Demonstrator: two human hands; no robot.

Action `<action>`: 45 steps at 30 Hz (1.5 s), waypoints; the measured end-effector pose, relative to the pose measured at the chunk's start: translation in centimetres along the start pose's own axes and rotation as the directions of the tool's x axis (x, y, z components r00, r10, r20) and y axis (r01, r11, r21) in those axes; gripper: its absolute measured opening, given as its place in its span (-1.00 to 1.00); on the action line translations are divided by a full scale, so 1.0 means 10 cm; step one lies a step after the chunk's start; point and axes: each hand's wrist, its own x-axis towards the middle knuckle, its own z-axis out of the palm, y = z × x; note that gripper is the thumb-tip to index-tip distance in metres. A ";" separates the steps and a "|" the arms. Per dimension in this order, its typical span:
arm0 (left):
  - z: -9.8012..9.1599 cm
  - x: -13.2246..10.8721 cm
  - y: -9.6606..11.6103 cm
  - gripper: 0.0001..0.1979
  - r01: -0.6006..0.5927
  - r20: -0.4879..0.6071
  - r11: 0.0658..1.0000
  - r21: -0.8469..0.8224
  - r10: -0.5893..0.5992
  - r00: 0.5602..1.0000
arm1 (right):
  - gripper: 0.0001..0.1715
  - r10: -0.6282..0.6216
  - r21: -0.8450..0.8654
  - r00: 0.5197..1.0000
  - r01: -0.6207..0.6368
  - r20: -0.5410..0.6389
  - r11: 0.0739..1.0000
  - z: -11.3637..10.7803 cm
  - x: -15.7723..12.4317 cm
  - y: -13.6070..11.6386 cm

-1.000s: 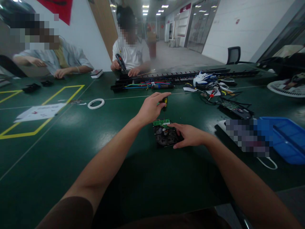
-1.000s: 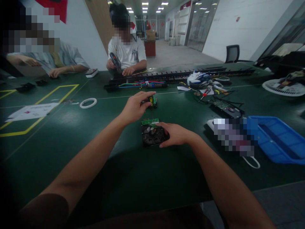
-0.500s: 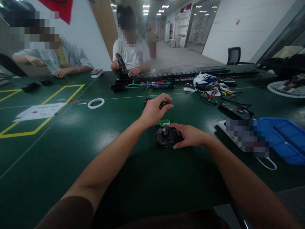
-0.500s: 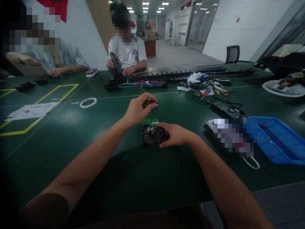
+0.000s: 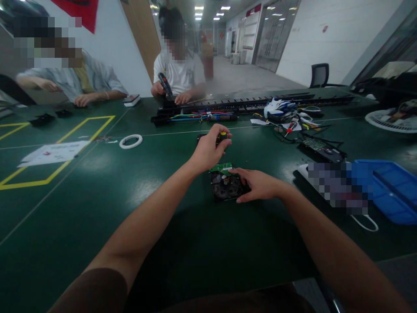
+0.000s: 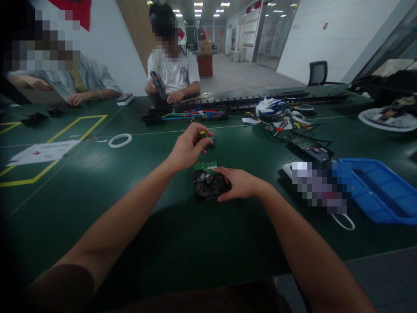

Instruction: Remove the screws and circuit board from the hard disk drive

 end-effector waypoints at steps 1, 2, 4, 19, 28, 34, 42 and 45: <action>-0.01 0.00 0.01 -0.77 -0.012 0.005 0.999 0.037 0.011 1.000 | 0.29 -0.002 0.000 1.000 0.002 -0.003 1.000 0.00 0.00 0.00; -0.02 0.00 0.02 -0.77 -0.021 0.006 0.997 0.075 0.021 1.000 | 0.29 -0.002 0.000 1.000 0.002 -0.006 1.000 0.01 0.00 0.01; -0.03 0.00 0.02 -0.75 -0.028 -0.004 0.990 0.138 0.028 1.000 | 0.30 0.002 -0.003 1.000 -0.002 -0.008 1.000 0.01 0.00 0.02; -0.04 -0.02 0.02 -0.59 -0.084 -0.001 0.931 0.354 0.090 0.996 | 0.31 -0.006 -0.002 1.000 0.006 -0.002 1.000 0.02 0.00 0.02; -0.12 0.00 0.03 -0.64 -0.104 0.000 0.903 0.417 0.115 0.993 | 0.29 -0.005 -0.003 1.000 0.005 -0.007 1.000 0.03 0.00 0.01; -0.16 0.03 0.04 -0.60 -0.077 0.024 0.886 0.457 0.074 0.997 | 0.29 -0.001 -0.019 1.000 0.001 -0.005 1.000 0.01 0.00 0.01; -0.11 0.01 0.07 -0.59 -0.167 0.084 0.906 0.388 0.146 0.986 | 0.29 0.008 -0.009 1.000 -0.008 0.003 1.000 0.00 -0.01 -0.01; -0.07 -0.01 0.09 -0.66 -0.211 0.072 0.911 0.354 0.199 0.977 | 0.28 0.004 -0.013 1.000 -0.004 -0.004 1.000 0.00 -0.01 -0.01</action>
